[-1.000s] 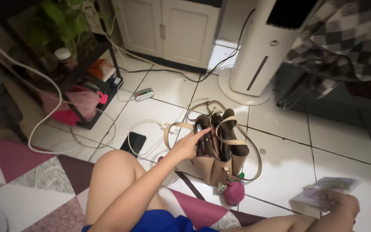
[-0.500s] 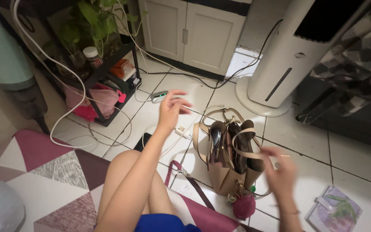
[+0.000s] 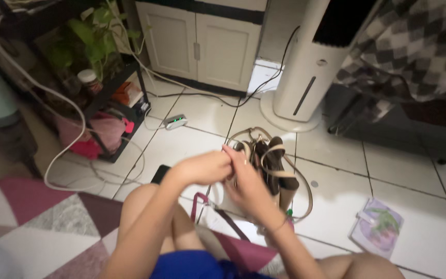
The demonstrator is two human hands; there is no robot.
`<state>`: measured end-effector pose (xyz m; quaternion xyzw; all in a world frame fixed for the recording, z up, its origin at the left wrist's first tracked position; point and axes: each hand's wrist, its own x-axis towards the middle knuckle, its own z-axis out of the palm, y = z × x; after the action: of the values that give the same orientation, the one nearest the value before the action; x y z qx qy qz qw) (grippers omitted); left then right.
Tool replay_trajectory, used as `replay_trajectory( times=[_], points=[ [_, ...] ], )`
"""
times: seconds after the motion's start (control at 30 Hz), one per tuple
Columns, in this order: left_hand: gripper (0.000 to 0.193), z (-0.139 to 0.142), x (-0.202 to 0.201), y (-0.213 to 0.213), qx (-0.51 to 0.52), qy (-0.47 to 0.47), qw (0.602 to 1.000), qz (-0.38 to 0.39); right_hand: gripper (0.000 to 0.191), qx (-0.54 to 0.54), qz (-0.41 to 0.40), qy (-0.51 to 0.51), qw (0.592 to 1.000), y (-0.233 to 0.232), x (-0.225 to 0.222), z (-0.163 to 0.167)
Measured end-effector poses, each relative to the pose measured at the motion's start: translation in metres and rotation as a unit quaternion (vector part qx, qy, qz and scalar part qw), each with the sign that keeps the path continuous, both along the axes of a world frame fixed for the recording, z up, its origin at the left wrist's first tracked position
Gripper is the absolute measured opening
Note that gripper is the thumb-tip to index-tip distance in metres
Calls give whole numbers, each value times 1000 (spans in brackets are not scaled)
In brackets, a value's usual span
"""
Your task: The person sits on the floor and packs a handbag, placing a pink bottle, small containers, keys, a wallet, a phone, and other small personal items into it one at a time. They then handle a pair of shoes and continue arranging items in the bag.
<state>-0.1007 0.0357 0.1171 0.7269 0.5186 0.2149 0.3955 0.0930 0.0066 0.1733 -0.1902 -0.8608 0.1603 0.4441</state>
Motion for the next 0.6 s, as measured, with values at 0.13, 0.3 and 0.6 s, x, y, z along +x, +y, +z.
replay_trajectory(
  times=[0.13, 0.3, 0.6],
  points=[
    [28, 42, -25, -18, -93, -274, 957, -40, 20, -68, -44, -68, 994, 32, 30, 17],
    [34, -1, -50, -14, -84, -377, 923, 9, 16, -43, -157, 85, 983, 70, 115, 26],
    [29, -24, -9, -21, -140, -466, 873, -6, 23, -88, -479, 141, 862, 88, 227, -32]
  ],
)
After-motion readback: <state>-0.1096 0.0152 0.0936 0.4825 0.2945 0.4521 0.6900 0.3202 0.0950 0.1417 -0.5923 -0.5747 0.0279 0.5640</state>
